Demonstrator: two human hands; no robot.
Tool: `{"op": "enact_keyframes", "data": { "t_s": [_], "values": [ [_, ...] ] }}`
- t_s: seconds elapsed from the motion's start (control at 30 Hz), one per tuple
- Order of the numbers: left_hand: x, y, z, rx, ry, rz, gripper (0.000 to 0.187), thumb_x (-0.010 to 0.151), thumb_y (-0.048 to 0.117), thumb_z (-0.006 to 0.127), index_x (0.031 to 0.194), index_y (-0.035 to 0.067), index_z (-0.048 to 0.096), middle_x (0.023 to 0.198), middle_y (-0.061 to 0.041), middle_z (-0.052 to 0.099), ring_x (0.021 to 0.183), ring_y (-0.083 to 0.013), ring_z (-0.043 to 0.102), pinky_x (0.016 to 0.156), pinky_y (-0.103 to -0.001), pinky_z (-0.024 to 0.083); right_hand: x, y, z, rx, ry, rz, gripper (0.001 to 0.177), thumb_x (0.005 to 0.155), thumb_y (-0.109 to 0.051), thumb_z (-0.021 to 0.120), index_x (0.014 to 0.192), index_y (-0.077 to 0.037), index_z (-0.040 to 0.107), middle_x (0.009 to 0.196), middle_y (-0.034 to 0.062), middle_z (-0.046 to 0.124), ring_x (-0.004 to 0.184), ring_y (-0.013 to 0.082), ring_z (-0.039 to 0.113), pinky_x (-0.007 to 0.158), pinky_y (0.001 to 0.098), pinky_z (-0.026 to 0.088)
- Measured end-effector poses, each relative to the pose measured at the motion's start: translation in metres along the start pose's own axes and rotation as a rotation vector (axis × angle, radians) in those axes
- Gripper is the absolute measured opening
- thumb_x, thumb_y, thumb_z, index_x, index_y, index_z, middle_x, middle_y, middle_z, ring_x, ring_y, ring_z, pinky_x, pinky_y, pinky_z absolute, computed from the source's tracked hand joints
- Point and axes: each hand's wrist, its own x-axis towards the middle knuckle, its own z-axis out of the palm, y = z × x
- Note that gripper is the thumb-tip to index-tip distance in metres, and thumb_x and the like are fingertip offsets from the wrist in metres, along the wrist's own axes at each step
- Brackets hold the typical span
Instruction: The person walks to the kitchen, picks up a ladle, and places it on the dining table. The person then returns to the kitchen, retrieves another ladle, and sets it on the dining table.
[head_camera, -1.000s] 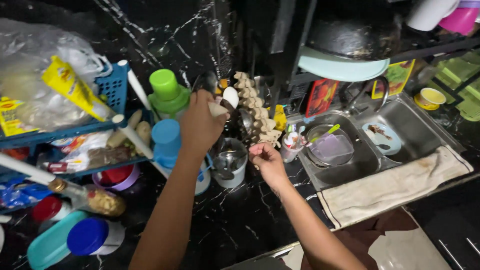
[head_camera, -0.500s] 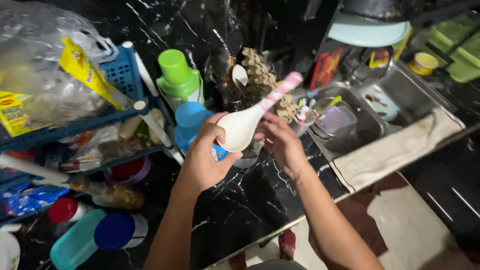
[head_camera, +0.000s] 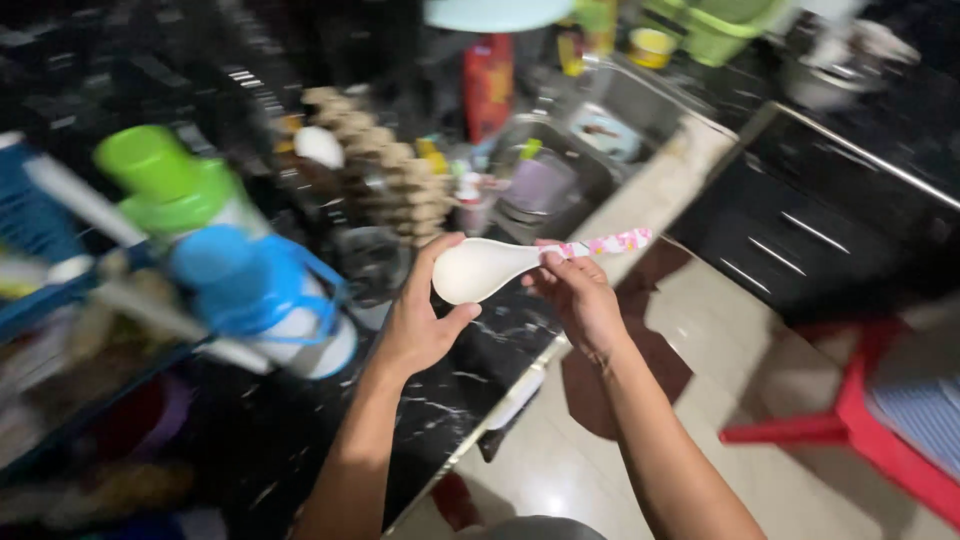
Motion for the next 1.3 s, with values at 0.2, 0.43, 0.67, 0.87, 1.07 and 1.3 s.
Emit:
{"op": "enact_keyframes", "data": {
  "t_s": [0.2,0.43,0.67,0.87,1.07,1.3],
  "values": [
    [0.018,0.024,0.093,-0.127,-0.196,0.078,0.083,0.074,-0.003,0.081,0.148,0.009,0.045,0.148,-0.013,0.058,0.138,-0.0279,0.056,0.115,-0.037,0.041,-0.072,-0.043,-0.077,0.044,0.169,-0.116,0.035,0.103,-0.023,0.059,0.128,0.001,0.065,0.095,0.006,0.071,0.089,0.017,0.069,0.082,0.031,0.052],
    [0.019,0.069,0.21,-0.21,-0.422,0.039,0.085,0.07,-0.002,0.083,0.146,0.01,0.047,0.14,-0.013,0.061,0.13,-0.027,0.06,0.11,-0.037,0.046,-0.17,-0.08,-0.157,0.021,0.42,-0.268,0.038,0.107,-0.025,0.059,0.13,0.004,0.065,0.098,0.0061,0.071,0.089,0.0157,0.069,0.078,0.028,0.049],
    [0.005,0.107,0.313,-0.326,-0.655,0.143,0.082,0.073,-0.001,0.083,0.147,0.01,0.047,0.135,-0.013,0.064,0.126,-0.0262,0.063,0.107,-0.036,0.049,-0.266,-0.106,-0.211,0.036,0.675,-0.353,0.041,0.104,-0.027,0.056,0.13,0.004,0.063,0.103,0.0075,0.072,0.089,0.0154,0.069,0.078,0.0287,0.051],
    [-0.023,0.142,0.398,-0.368,-0.823,0.095,0.082,0.073,0.001,0.082,0.146,0.011,0.047,0.129,-0.011,0.068,0.121,-0.0219,0.066,0.104,-0.034,0.052,-0.35,-0.125,-0.258,0.05,0.824,-0.46,0.045,0.104,-0.027,0.056,0.139,0.002,0.058,0.105,0.0062,0.072,0.09,0.0137,0.067,0.078,0.0285,0.05],
    [-0.062,0.185,0.483,-0.56,-0.978,0.175,0.084,0.073,-0.001,0.082,0.147,0.007,0.044,0.13,-0.01,0.066,0.121,-0.0194,0.064,0.104,-0.033,0.051,-0.443,-0.148,-0.285,0.042,1.025,-0.505,0.046,0.103,-0.029,0.056,0.141,-0.002,0.059,0.103,0.0028,0.071,0.091,0.0113,0.066,0.081,0.0297,0.052],
    [-0.107,0.24,0.555,-0.608,-1.191,0.079,0.085,0.072,-0.001,0.082,0.148,0.009,0.045,0.126,-0.009,0.067,0.117,-0.0197,0.064,0.099,-0.034,0.053,-0.533,-0.167,-0.308,0.053,1.182,-0.596,0.045,0.102,-0.029,0.057,0.136,-0.001,0.062,0.1,0.0029,0.07,0.089,0.0118,0.065,0.083,0.0309,0.051]
  ]
}}
